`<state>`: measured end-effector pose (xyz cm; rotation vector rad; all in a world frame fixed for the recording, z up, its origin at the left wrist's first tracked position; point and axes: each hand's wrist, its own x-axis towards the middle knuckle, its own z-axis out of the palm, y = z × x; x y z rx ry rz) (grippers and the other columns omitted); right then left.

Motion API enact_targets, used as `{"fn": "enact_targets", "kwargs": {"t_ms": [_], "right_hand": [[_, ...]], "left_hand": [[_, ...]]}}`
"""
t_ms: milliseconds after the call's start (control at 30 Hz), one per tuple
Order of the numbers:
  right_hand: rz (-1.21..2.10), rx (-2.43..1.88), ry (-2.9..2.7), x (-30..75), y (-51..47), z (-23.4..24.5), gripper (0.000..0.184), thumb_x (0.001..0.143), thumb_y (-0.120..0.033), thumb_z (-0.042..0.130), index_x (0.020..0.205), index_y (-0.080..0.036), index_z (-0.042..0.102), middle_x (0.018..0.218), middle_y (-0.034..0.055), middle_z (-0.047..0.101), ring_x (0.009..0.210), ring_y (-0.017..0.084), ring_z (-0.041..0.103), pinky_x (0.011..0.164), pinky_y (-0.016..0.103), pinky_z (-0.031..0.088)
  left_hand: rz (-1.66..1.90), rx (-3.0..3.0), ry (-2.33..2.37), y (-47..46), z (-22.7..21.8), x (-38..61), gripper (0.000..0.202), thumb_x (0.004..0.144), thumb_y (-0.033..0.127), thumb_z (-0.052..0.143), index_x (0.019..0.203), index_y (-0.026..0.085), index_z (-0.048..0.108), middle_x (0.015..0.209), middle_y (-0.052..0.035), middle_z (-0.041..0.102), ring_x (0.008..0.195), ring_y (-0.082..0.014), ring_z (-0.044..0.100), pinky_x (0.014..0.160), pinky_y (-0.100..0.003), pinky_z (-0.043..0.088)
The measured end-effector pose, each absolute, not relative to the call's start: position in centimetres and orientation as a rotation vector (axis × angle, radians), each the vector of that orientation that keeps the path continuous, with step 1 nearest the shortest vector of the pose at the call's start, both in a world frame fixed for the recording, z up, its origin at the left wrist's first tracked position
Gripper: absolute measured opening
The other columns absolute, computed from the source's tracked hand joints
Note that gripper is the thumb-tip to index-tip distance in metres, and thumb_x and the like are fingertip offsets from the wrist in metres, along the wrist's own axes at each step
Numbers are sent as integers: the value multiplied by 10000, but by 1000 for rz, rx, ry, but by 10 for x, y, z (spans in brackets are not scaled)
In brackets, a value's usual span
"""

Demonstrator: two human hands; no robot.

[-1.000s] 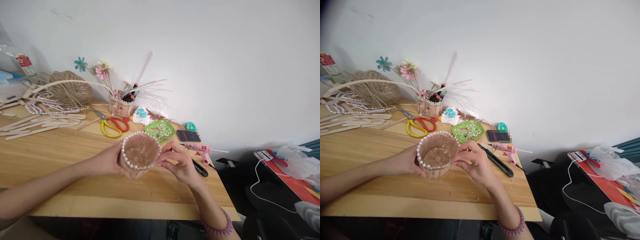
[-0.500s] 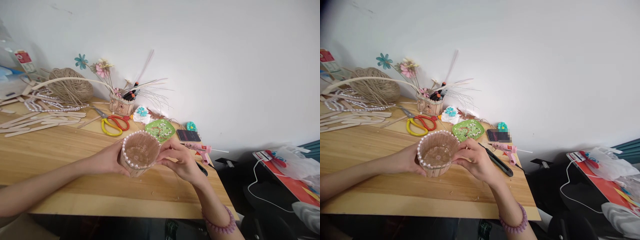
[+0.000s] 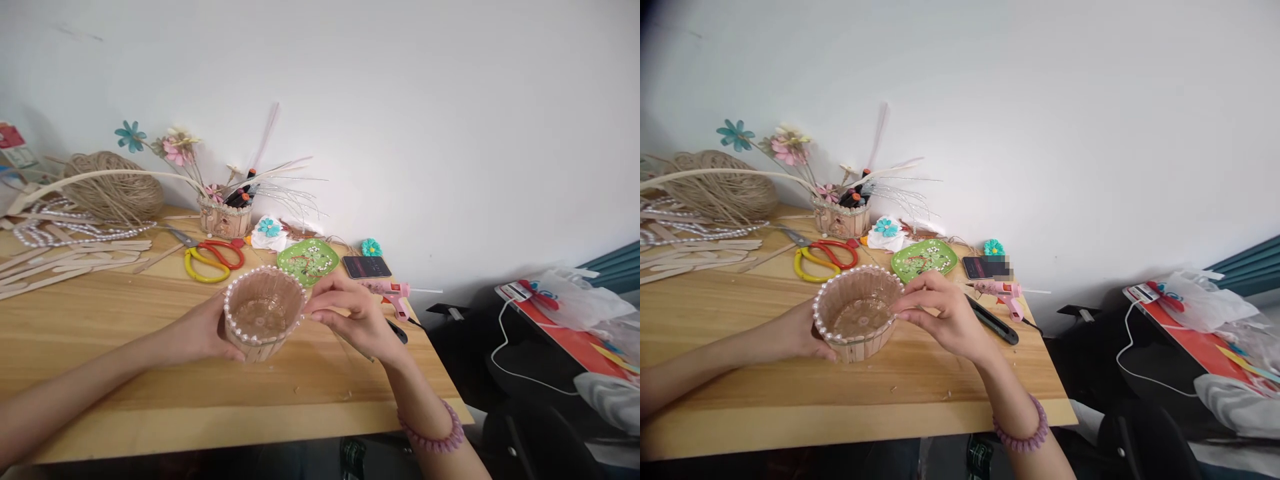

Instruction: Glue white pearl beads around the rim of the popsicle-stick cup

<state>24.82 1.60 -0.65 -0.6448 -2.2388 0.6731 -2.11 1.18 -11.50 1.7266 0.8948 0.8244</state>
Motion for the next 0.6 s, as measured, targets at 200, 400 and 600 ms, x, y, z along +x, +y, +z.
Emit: {"fn": "enact_targets", "kwargs": {"t_ms": [200, 400, 600], "right_hand": [[684, -619, -2399, 243, 19, -9, 106, 880, -185, 642, 935, -218, 727, 1014, 50, 646, 993, 164, 591, 907, 352, 498], [751, -590, -2413, 241, 21, -6, 85, 872, -179, 647, 906, -177, 725, 979, 63, 664, 962, 164, 605, 885, 335, 503], [748, -565, -2436, 242, 23, -8, 90, 882, -203, 641, 916, -197, 724, 964, 56, 680, 959, 168, 606, 888, 352, 490]], "left_hand": [[807, 1763, 930, 13, -117, -23, 1126, 532, 485, 879, 1471, 266, 299, 1486, -127, 450, 1328, -399, 432, 1128, -525, 328], [824, 1734, 892, 11, -114, -22, 1200, 541, 480, 881, 1510, 282, 201, 1504, -112, 433, 1352, -377, 412, 1134, -503, 329], [800, 1737, 914, 10, -115, -23, 1108, 557, 467, 876, 1476, 269, 290, 1520, -104, 413, 1353, -372, 415, 1141, -489, 325]]}}
